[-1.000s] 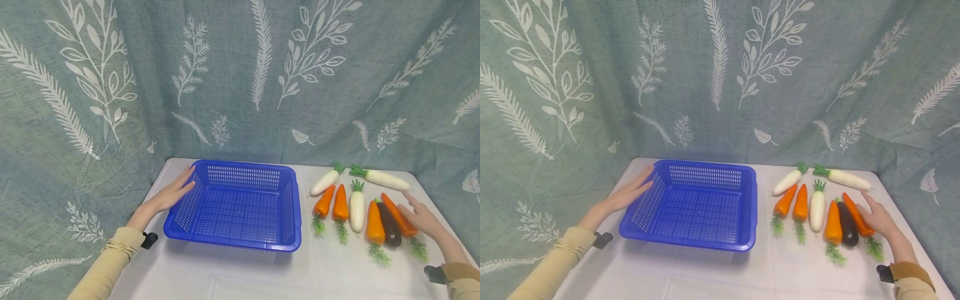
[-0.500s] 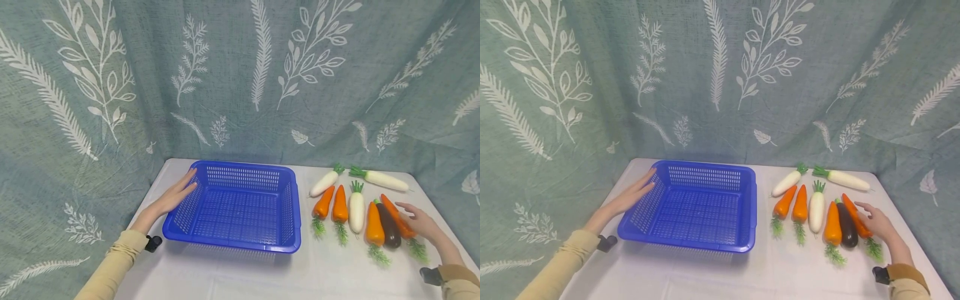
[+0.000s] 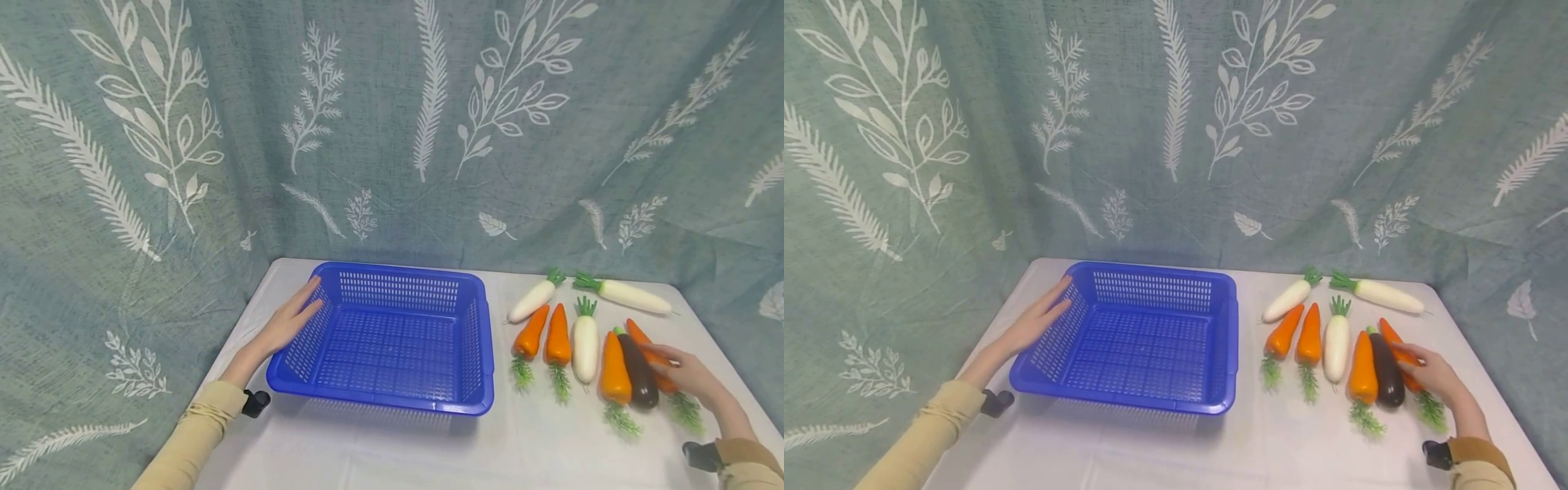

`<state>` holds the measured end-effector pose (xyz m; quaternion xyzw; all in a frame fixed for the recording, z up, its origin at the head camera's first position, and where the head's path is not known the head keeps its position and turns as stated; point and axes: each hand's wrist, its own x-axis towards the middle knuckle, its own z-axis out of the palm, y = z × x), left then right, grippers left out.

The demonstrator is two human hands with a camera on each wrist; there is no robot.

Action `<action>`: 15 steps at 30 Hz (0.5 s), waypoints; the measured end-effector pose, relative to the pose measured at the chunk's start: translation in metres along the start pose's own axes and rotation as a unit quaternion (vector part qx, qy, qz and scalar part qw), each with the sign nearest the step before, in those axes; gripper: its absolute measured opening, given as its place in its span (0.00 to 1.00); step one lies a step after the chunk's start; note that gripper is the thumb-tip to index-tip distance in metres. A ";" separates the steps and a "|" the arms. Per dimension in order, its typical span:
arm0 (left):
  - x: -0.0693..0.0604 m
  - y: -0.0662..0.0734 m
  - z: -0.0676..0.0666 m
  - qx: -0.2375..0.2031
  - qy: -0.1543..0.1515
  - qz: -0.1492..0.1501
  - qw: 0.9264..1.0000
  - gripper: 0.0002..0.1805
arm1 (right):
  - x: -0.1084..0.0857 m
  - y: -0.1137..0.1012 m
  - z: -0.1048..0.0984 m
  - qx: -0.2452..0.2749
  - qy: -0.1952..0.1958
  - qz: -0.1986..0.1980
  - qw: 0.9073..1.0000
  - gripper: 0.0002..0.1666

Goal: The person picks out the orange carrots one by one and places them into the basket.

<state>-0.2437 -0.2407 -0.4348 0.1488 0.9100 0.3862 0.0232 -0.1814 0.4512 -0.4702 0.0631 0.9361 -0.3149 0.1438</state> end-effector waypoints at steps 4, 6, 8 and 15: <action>0.000 -0.002 0.002 -0.010 0.011 -0.008 1.000 0.33 | 0.002 0.003 0.000 0.006 0.000 0.009 1.000 0.34; 0.000 -0.004 0.003 -0.015 0.020 -0.012 1.000 0.32 | 0.003 0.004 -0.001 0.011 -0.003 0.019 1.000 0.36; 0.000 -0.005 0.003 -0.018 0.028 -0.016 0.999 0.32 | 0.004 0.005 -0.001 0.011 -0.002 0.021 1.000 0.36; 0.001 -0.008 0.004 -0.007 0.056 -0.029 0.998 0.30 | 0.002 0.006 0.000 0.014 0.013 0.027 0.999 0.41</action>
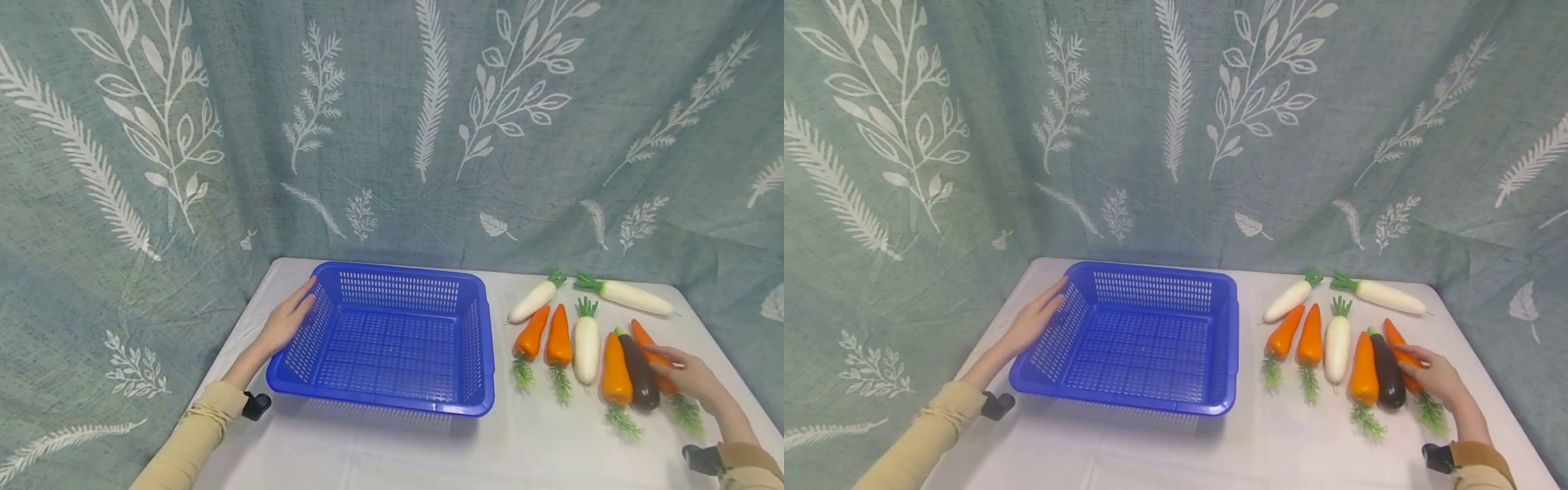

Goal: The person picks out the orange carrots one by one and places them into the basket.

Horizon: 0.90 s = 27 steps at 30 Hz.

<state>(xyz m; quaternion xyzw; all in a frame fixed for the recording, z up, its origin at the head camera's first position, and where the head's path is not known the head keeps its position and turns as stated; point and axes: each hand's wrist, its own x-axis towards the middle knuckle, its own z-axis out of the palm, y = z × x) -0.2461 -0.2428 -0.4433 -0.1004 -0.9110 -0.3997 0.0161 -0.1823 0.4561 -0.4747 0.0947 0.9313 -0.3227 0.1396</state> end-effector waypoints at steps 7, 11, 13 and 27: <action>0.001 0.001 0.000 0.007 0.013 -0.001 1.000 0.29 | -0.002 -0.002 0.001 0.004 0.017 0.013 1.000 0.42; 0.000 0.001 0.000 0.005 0.012 -0.004 1.000 0.29 | -0.001 -0.001 0.002 0.007 0.023 0.025 0.999 0.41; 0.000 0.001 0.000 0.003 0.012 -0.004 1.000 0.29 | 0.000 0.000 0.002 0.008 0.024 0.028 0.999 0.42; -0.001 0.001 0.000 -0.006 0.013 -0.003 1.000 0.29 | 0.001 0.005 0.000 0.011 0.028 0.050 0.998 0.46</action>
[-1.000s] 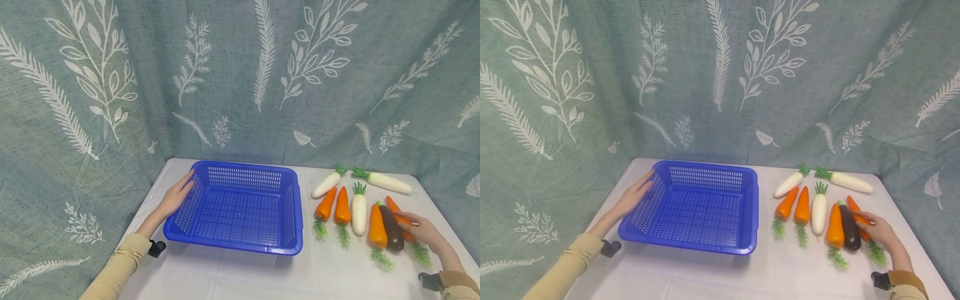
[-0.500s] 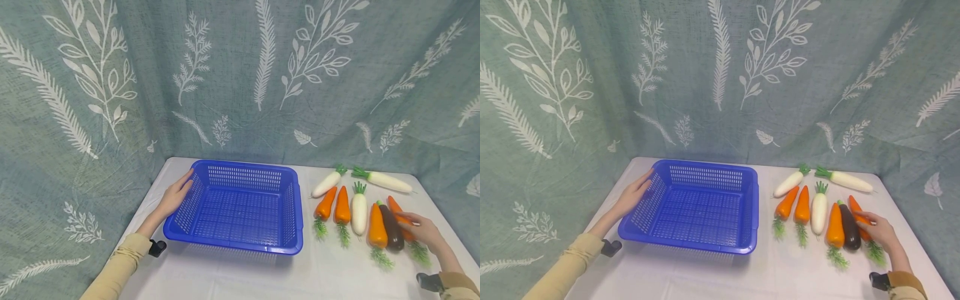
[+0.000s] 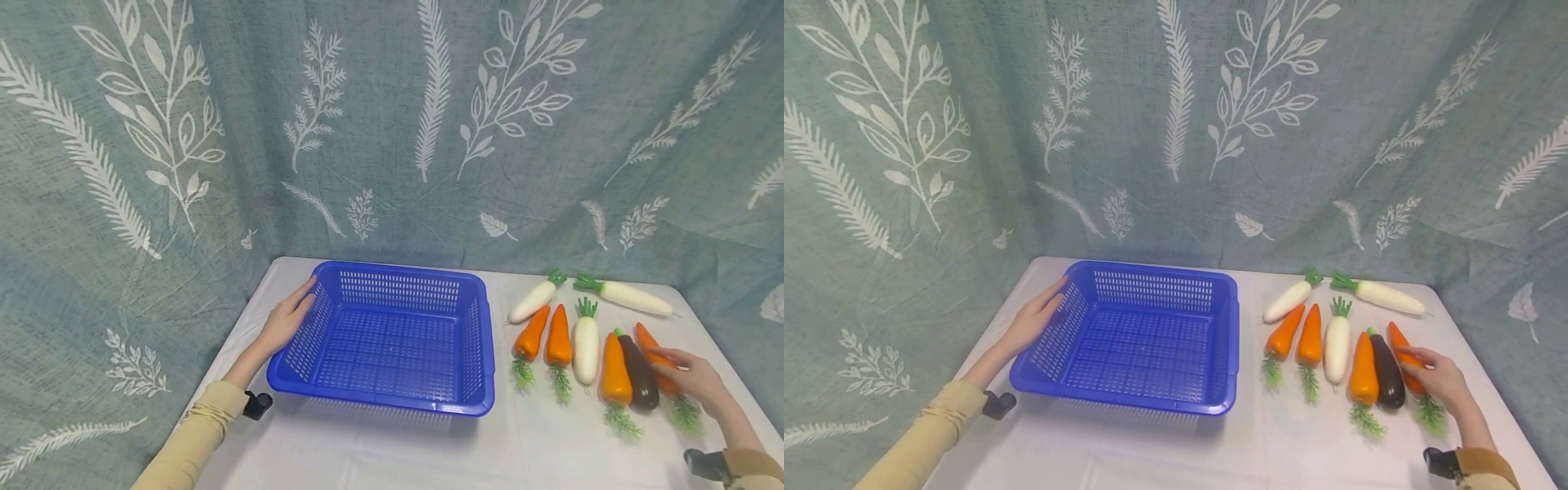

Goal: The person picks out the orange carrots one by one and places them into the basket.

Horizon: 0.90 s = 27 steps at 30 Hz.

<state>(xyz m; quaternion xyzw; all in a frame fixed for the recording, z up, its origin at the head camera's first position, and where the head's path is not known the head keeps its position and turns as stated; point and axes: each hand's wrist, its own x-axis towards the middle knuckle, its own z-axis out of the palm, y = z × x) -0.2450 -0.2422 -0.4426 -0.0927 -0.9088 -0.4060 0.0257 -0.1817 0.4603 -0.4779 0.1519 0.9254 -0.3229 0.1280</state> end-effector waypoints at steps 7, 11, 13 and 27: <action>0.000 -0.002 0.000 -0.001 -0.001 -0.001 1.000 0.29 | -0.001 -0.002 -0.007 0.019 0.001 0.011 1.000 0.49; -0.001 -0.001 0.000 -0.003 0.000 -0.002 1.000 0.29 | -0.001 -0.002 -0.010 0.024 0.006 0.014 1.000 0.52; -0.001 0.000 0.000 -0.002 -0.001 -0.002 1.000 0.28 | -0.001 -0.003 -0.011 0.031 0.005 0.015 0.999 0.53; -0.001 0.004 0.000 0.000 -0.002 -0.002 1.000 0.28 | -0.013 -0.023 -0.011 0.088 0.005 0.009 0.996 0.51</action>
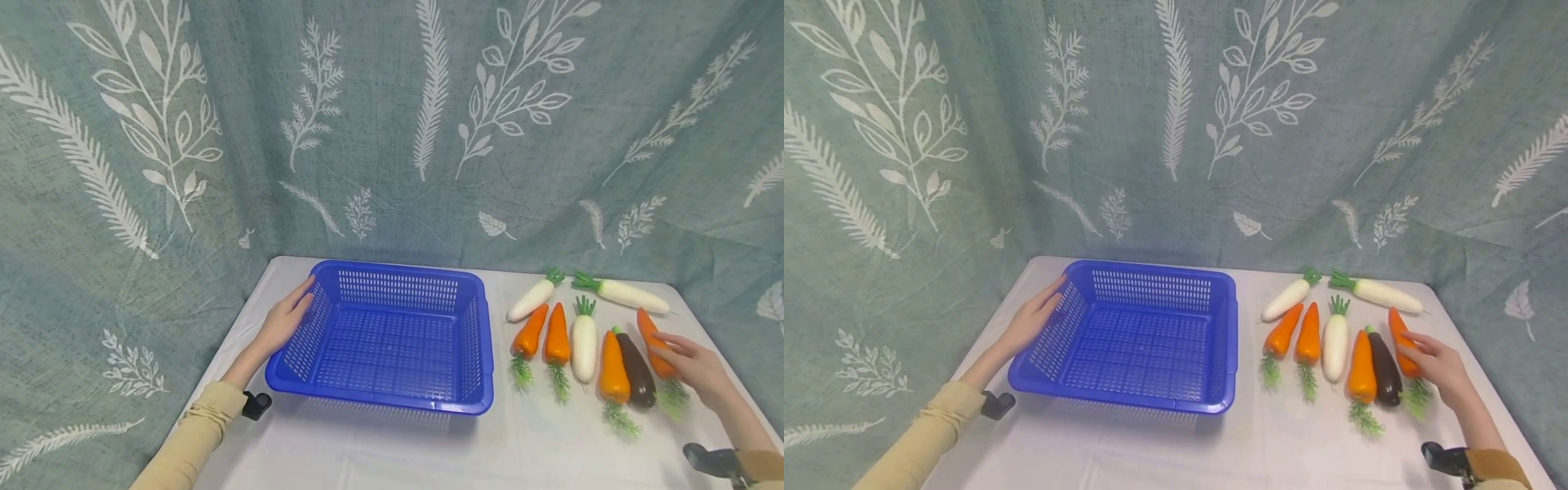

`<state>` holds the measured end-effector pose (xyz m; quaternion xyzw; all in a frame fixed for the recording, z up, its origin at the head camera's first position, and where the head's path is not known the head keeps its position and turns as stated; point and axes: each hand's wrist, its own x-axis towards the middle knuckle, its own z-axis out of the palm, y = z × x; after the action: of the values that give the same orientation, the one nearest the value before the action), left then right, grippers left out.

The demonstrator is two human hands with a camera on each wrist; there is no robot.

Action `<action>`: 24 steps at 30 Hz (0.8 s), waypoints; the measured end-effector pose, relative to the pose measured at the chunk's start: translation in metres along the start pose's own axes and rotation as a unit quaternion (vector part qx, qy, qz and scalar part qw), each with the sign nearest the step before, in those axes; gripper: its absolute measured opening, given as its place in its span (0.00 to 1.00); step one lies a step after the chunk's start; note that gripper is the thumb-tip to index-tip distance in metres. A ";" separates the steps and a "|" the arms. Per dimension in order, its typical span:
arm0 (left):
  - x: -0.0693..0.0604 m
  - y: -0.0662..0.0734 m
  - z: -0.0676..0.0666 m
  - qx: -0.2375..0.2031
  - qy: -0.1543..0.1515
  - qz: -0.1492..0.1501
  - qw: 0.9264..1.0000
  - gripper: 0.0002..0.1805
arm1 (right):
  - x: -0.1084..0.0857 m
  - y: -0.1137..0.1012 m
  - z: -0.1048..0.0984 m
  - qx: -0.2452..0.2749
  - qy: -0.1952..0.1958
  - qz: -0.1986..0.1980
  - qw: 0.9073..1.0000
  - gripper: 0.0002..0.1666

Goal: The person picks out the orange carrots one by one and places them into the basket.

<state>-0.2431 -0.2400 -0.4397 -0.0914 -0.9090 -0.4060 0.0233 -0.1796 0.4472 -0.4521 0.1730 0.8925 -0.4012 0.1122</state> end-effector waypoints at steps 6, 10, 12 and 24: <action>0.000 0.002 0.000 0.001 0.000 0.001 1.000 0.28 | -0.003 -0.012 0.006 0.045 0.015 0.004 0.999 0.48; -0.001 0.003 0.000 0.001 -0.001 -0.001 1.000 0.29 | -0.001 -0.015 0.008 0.097 0.003 0.010 0.995 0.49; -0.001 0.003 0.000 0.001 -0.001 -0.001 1.000 0.29 | 0.002 -0.013 0.009 0.116 -0.002 0.012 0.993 0.47; -0.001 0.003 -0.001 0.002 -0.003 -0.004 1.000 0.28 | -0.007 -0.041 0.022 0.136 -0.041 -0.009 0.990 0.50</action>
<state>-0.2414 -0.2391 -0.4370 -0.0891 -0.9102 -0.4041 0.0191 -0.1884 0.4035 -0.4366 0.1621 0.8260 -0.5263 0.1206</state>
